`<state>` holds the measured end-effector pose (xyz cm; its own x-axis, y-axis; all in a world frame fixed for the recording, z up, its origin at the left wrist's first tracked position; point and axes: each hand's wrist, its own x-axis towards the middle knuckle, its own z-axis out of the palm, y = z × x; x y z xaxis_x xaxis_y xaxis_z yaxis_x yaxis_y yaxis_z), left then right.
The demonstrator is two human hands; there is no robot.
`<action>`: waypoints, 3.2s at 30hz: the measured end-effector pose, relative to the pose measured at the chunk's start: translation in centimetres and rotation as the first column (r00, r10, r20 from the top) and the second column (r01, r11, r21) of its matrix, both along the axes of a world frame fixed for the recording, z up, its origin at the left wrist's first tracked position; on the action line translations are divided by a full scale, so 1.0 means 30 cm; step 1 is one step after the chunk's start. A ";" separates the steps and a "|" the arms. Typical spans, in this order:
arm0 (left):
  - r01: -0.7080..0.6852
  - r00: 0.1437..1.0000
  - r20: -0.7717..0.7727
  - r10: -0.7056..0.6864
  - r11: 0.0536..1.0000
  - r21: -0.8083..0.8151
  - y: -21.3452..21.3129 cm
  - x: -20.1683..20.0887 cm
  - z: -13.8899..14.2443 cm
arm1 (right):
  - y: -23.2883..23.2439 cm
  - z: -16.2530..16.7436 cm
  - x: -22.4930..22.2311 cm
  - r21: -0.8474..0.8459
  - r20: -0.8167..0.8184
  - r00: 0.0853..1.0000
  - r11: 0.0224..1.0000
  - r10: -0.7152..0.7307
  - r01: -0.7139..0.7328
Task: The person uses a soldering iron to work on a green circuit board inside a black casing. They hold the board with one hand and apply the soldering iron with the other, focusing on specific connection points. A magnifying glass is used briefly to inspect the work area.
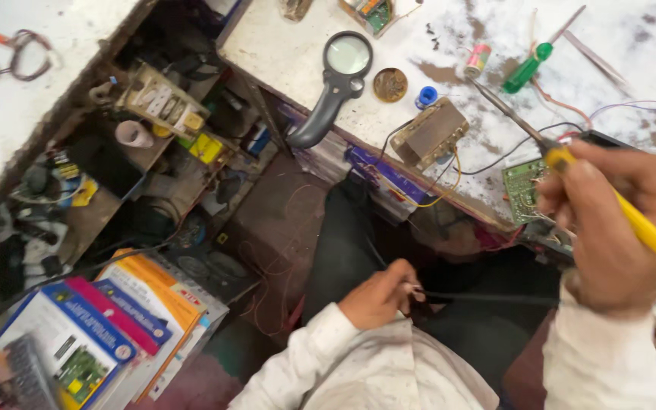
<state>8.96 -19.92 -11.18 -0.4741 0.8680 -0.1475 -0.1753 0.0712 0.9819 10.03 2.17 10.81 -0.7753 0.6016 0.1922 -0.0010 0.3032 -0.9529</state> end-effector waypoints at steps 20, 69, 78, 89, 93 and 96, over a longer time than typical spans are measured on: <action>-0.017 1.000 0.001 0.017 0.999 -0.033 -0.072 -0.091 0.056 | 0.214 -0.209 -0.172 -0.050 0.060 0.998 0.998 0.032 -0.029; -0.339 0.924 -0.127 0.362 0.925 0.172 0.206 -0.105 0.287 | 0.221 -0.139 0.329 -0.313 -0.206 0.925 0.918 -0.318 0.246; -0.245 0.969 0.029 0.245 0.935 0.255 0.598 -0.217 0.300 | 0.208 -0.170 0.601 -0.260 -0.222 0.829 0.851 -0.513 0.457; -0.251 0.785 -0.512 0.349 0.935 0.252 0.683 -0.286 0.383 | 0.228 -0.250 0.614 -0.289 -0.173 0.850 0.850 -0.498 0.440; -0.280 0.895 -0.312 0.320 0.946 0.166 0.696 -0.241 0.369 | 0.179 -0.253 0.600 -0.099 -0.102 0.910 0.914 -0.402 0.393; -0.280 0.924 -0.201 0.326 0.933 0.224 0.704 -0.222 0.336 | 0.148 -0.250 0.574 0.103 -0.104 0.943 0.940 -0.315 0.326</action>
